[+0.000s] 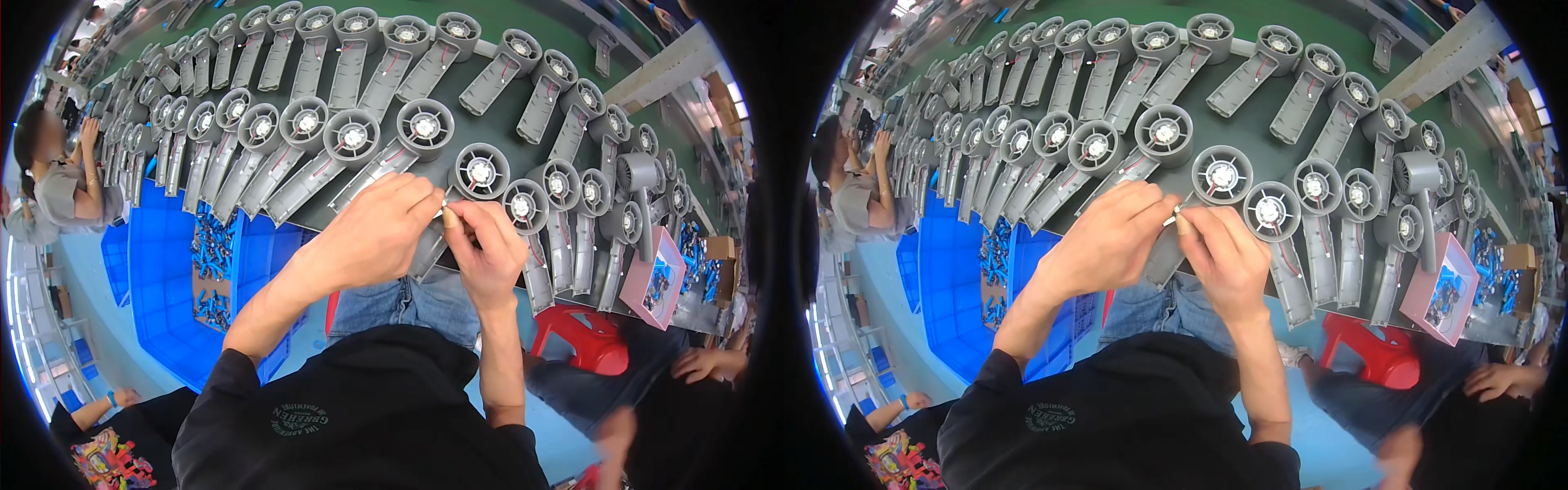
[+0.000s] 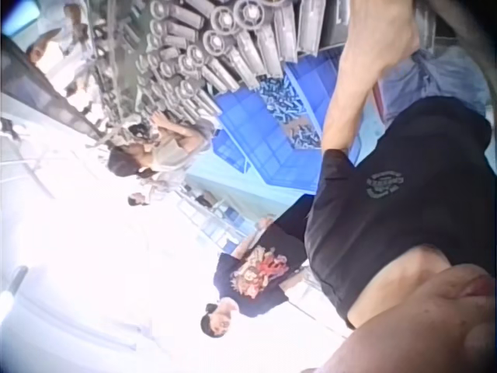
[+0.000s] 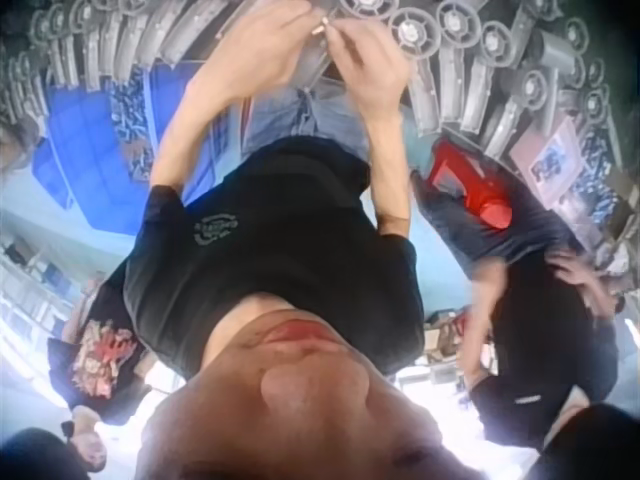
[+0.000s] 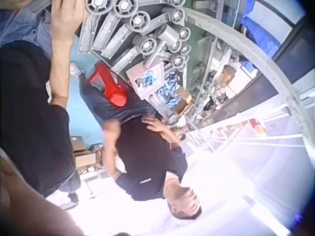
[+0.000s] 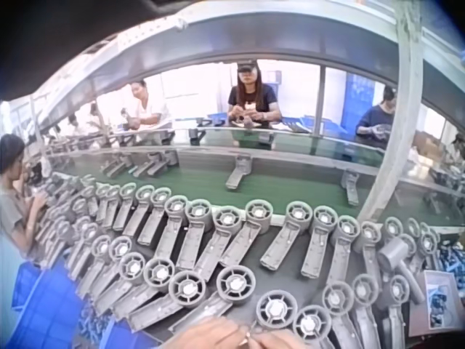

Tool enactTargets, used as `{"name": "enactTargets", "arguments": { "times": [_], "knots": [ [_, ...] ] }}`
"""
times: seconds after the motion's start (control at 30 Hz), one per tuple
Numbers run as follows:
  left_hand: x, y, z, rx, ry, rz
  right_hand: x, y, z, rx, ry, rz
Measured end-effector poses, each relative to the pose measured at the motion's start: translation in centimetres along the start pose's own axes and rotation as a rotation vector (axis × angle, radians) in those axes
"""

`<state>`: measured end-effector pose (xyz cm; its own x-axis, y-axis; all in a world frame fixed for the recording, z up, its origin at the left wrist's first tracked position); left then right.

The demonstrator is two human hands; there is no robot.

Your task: Manually inserting and assembling small electronic parts into metal housings on an assembly line.

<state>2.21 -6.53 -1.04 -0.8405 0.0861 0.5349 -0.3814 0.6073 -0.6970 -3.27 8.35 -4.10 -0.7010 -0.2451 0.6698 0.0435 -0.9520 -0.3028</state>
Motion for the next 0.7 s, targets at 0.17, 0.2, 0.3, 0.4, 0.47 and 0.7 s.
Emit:
{"name": "enactTargets", "arguments": {
  "times": [0.17, 0.2, 0.3, 0.4, 0.47, 0.7],
  "knots": [
    [-0.1, 0.3, 0.1, -0.052, -0.001, 0.03, -0.7, 0.0, -0.1, -0.029, 0.007, 0.008],
    [-0.1, 0.4, 0.1, -0.053, 0.001, 0.028, -0.7, 0.0, 0.0, -0.031, 0.004, 0.007],
    [-0.2, 0.5, -0.1, -0.009, -0.045, -0.021, -0.9, -0.1, 0.8, -0.066, 0.037, -0.035],
    [-0.2, 0.3, 0.3, -0.037, -0.145, -0.101, -2.4, -1.1, 2.6, -0.201, 0.307, -0.059],
    [-0.3, 0.0, 0.5, -0.106, -0.28, -0.109, -3.6, -0.7, 2.6, -0.202, 0.66, 0.099],
    [2.2, -1.9, 0.4, -0.699, -0.669, -0.145, -1.0, -1.5, 5.1, 0.052, 0.835, -0.032]
  ]
}}
Point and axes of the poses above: each hand's wrist, its own x-axis towards the middle knuckle, its own y-axis out of the palm, z = x × y, the point moved 3 cm from there along x, towards the middle knuckle, and after that the axes turned 11 degrees about -z, right-handed, at the moved point
